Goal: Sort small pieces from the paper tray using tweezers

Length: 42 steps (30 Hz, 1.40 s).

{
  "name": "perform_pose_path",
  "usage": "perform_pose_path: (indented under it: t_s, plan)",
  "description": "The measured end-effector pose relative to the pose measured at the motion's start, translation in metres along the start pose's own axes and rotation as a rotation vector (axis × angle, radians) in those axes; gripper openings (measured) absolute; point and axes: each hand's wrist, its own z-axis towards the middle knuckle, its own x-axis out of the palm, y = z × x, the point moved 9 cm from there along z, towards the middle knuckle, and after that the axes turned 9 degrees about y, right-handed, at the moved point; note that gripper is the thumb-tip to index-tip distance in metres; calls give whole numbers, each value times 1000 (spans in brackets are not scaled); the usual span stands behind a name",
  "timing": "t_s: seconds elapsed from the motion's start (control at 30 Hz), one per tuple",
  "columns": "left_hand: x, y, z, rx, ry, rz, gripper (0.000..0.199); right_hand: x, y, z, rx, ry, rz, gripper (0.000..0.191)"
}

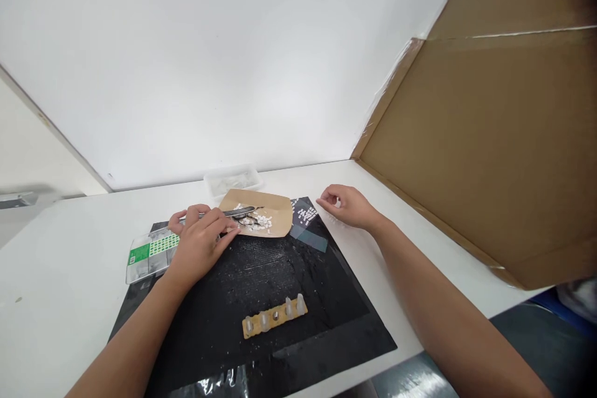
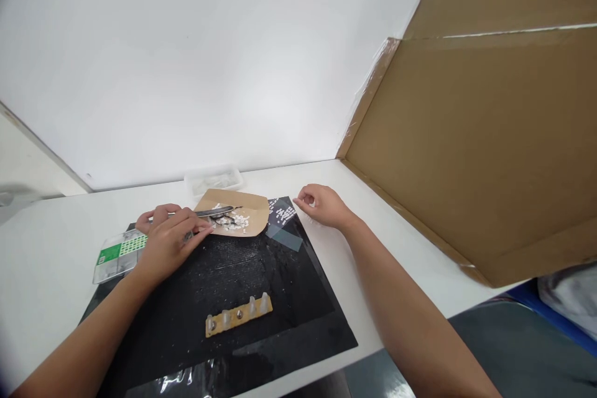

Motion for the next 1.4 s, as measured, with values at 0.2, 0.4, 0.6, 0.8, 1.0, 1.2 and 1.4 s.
perform_pose_path:
  t_s: [0.2,0.4,0.6,0.8,1.0,1.2,1.4]
  plan:
    - [5,-9,-4,118,77,51,16,11,5,-2,-32,143,8,31]
    - [0,-17,-6,152,59,85,19,6,1,-8,-38,115,-5,38]
    - [1,-29,-11,219,55,73,16,-7,-30,-17,118,147,-46,48]
    - [-2,-40,-17,276,58,88,17,-15,-56,-28,273,221,-24,66]
    - [-8,-42,-17,286,4,69,13,-12,-51,-36,265,296,-59,88]
    - [-11,-38,-16,285,-91,51,13,9,-29,-67,360,328,-97,121]
    - [-9,-38,-15,287,-105,40,12,31,4,-110,180,194,-252,80]
